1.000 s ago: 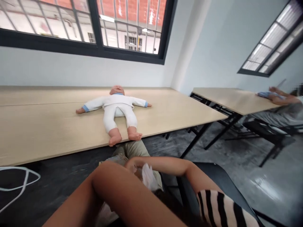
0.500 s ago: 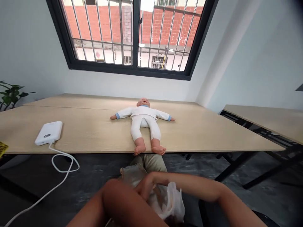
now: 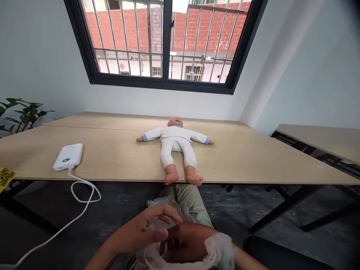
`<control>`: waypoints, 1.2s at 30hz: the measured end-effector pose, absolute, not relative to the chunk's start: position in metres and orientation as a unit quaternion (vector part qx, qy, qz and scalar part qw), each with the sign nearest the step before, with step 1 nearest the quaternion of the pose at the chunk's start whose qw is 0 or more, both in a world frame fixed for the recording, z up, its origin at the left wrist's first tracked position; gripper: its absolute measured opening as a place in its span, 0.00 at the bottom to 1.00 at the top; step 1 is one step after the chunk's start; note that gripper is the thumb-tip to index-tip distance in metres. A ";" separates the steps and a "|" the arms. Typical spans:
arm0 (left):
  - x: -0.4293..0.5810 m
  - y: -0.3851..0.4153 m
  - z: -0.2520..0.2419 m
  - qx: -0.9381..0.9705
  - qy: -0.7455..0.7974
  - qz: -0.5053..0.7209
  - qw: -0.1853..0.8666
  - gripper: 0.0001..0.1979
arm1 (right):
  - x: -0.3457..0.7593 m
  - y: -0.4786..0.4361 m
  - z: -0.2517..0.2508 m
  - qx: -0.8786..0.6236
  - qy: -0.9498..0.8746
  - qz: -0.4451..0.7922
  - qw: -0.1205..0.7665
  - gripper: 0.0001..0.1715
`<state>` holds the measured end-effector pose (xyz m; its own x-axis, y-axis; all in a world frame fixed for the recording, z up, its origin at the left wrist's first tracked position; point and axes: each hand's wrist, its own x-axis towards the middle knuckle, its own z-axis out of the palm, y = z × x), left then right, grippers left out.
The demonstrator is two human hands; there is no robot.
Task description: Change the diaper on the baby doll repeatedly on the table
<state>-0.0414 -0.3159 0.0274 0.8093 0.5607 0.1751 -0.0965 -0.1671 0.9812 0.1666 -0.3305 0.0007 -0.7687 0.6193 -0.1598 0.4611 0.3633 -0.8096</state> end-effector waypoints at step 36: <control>0.010 -0.322 0.007 0.801 -0.123 -0.023 0.585 0.33 | 0.172 -0.309 -0.035 -0.442 -0.755 0.393 0.282 0.11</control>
